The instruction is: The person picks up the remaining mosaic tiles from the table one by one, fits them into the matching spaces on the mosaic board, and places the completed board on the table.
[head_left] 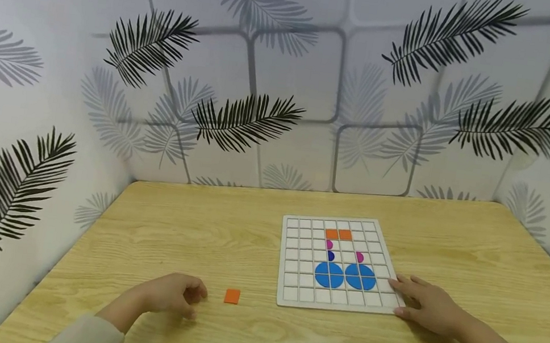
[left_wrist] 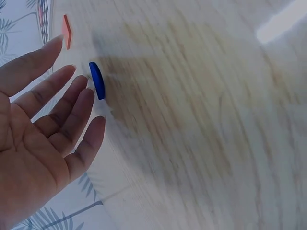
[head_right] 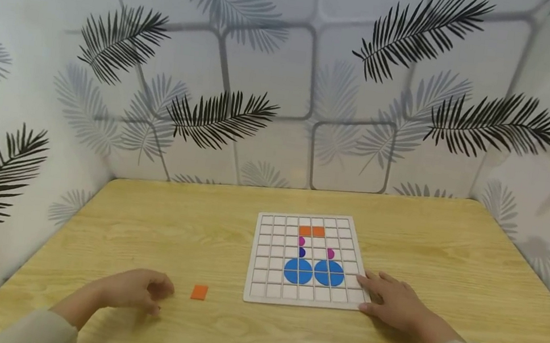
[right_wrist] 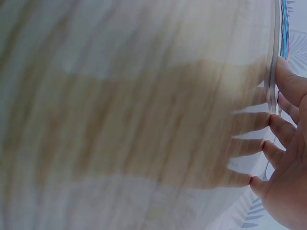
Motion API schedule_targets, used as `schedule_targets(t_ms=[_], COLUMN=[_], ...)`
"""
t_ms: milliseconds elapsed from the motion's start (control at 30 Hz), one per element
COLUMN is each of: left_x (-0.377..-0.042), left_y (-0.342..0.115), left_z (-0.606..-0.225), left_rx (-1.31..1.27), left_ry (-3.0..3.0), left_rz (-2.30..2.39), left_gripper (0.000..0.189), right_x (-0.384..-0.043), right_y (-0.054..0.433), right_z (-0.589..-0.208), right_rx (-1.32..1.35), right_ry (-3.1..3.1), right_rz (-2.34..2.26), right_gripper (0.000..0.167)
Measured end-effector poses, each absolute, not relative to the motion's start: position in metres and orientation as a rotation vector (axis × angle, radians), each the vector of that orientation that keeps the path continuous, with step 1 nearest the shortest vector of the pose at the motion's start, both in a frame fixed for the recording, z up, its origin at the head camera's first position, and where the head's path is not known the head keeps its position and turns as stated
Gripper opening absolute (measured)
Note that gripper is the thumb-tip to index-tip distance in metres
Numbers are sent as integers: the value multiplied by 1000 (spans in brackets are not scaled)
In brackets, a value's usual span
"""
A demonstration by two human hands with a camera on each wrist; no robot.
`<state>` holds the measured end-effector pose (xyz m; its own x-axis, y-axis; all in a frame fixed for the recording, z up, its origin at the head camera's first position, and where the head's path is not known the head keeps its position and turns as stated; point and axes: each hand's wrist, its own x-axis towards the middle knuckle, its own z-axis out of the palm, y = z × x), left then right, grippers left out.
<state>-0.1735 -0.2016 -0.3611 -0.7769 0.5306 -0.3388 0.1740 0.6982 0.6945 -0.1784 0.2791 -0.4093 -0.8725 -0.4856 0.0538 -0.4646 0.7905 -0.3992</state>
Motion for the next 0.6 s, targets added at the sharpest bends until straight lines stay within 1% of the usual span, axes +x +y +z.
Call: schedule_targets(t_ms=[300, 600], left_x=[-165, -163], left_y=[-206, -208], left_z=[-375, -373], left_rx=[546, 646], left_ry=[2420, 2534], left_rz=[880, 794], left_gripper=[24, 18], right_x=[-176, -178], right_y=[277, 279], right_z=[-410, -411], right_rx=[-776, -773], right_ry=[2911, 2932], right_rz=[-634, -616], right_gripper=[59, 59])
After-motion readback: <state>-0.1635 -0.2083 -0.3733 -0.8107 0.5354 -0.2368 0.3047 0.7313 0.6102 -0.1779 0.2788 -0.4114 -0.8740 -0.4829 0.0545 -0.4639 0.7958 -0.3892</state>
